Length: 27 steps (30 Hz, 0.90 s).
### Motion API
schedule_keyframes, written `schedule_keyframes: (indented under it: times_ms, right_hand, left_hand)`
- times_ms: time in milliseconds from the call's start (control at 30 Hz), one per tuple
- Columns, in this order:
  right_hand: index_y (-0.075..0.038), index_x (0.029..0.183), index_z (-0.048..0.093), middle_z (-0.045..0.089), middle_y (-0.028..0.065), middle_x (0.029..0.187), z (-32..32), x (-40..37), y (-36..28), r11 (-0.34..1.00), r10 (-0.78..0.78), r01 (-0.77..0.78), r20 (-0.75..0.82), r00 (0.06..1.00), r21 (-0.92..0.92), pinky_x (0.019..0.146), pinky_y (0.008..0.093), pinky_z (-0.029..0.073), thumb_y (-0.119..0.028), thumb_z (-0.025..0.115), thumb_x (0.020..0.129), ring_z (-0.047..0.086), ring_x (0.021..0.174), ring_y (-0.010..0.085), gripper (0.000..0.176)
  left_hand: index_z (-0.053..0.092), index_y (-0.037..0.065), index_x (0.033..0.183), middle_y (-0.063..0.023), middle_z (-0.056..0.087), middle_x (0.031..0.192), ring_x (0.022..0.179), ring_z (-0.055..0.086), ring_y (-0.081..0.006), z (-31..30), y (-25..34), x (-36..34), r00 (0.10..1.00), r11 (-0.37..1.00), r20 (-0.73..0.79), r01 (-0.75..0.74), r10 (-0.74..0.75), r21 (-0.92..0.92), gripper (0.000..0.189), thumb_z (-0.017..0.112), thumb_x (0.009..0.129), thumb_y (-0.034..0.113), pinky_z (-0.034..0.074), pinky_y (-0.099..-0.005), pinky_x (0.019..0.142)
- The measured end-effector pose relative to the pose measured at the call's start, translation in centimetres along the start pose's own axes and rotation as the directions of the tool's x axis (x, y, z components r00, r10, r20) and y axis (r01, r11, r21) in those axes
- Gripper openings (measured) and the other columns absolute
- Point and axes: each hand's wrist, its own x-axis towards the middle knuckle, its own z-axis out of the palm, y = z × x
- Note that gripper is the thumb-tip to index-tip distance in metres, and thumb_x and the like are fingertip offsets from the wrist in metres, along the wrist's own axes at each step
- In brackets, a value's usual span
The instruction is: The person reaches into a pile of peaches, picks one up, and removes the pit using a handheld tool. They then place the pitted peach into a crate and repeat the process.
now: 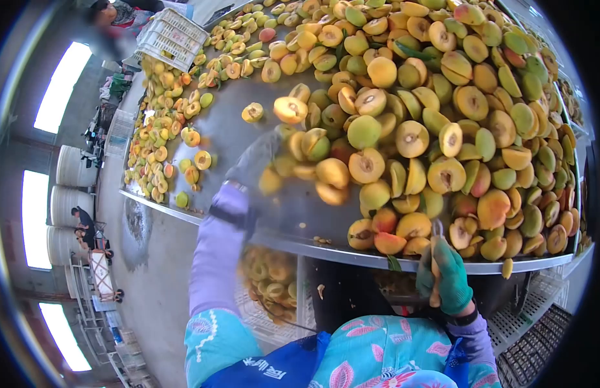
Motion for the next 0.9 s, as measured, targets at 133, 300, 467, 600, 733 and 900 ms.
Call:
schedule_keyframes:
  times_ms: [133,300,467,600,733,900]
  right_hand:
    - [-0.005,0.089,0.05,0.046,0.0047,0.057,-0.4,0.5,0.0,0.994,-0.019,0.014,0.042,0.999,0.104,0.039,0.0268,0.037,-0.048,0.047,0.095,0.044,0.042,0.0157,0.044]
    - [-0.003,0.086,0.051,0.047,0.0047,0.057,-0.2,0.6,0.0,0.998,0.0,-0.004,0.053,0.999,0.068,0.041,0.0263,0.038,-0.047,0.045,0.097,0.045,0.043,0.0158,0.046]
    - [-0.007,0.094,0.05,0.044,0.0037,0.056,-0.5,0.6,0.0,1.0,-0.019,0.018,0.069,0.997,0.02,0.043,0.0289,0.041,-0.053,0.044,0.096,0.044,0.044,0.016,0.046]
    - [-0.008,0.092,0.049,0.045,0.0034,0.056,-0.7,0.6,0.5,0.999,-0.05,0.049,0.115,0.992,0.018,0.043,0.0289,0.041,-0.052,0.044,0.097,0.044,0.044,0.0156,0.045]
    - [-0.007,0.089,0.049,0.046,0.0029,0.056,-0.4,0.2,0.5,0.995,-0.077,0.082,0.11,0.991,-0.047,0.043,0.0272,0.039,-0.05,0.043,0.098,0.045,0.044,0.0147,0.044]
    - [-0.006,0.086,0.049,0.046,0.0033,0.055,-0.4,0.1,1.7,0.975,-0.146,0.166,0.135,0.98,-0.15,0.042,0.0258,0.038,-0.047,0.042,0.099,0.045,0.043,0.0142,0.044]
  left_hand:
    - [0.03,-0.001,0.144,-0.0152,0.035,0.149,0.138,0.035,-0.0245,-3.6,2.4,-0.1,0.925,0.917,-0.381,0.166,-0.017,0.363,0.058,0.048,0.09,0.013,0.024,-0.0314,0.116]
    - [0.037,0.0,0.141,-0.0155,0.04,0.146,0.137,0.037,-0.0246,-8.8,-2.8,11.3,0.867,0.445,-0.477,0.372,0.148,0.815,0.054,0.05,0.092,0.016,0.026,-0.0303,0.115]
    - [0.046,0.008,0.138,-0.0153,0.044,0.144,0.134,0.041,-0.0274,-0.5,0.7,17.8,0.952,0.782,-0.23,0.297,-0.201,0.548,0.063,0.061,0.088,0.043,0.033,-0.0332,0.109]
    - [0.049,0.009,0.136,-0.0188,0.056,0.131,0.123,0.052,-0.0327,4.0,5.5,12.1,0.951,0.817,-0.259,0.28,-0.167,0.504,0.064,0.061,0.086,0.048,0.041,-0.0365,0.103]
    - [0.052,0.005,0.132,-0.0227,0.057,0.125,0.119,0.054,-0.0354,7.6,6.0,8.8,0.968,0.81,-0.178,0.247,-0.179,0.531,0.063,0.059,0.087,0.048,0.042,-0.0382,0.101]
    - [0.055,0.001,0.125,-0.0199,0.061,0.117,0.113,0.056,-0.035,9.9,12.1,3.1,0.997,0.841,-0.052,-0.014,0.051,0.54,0.055,0.058,0.089,0.044,0.044,-0.0392,0.097]
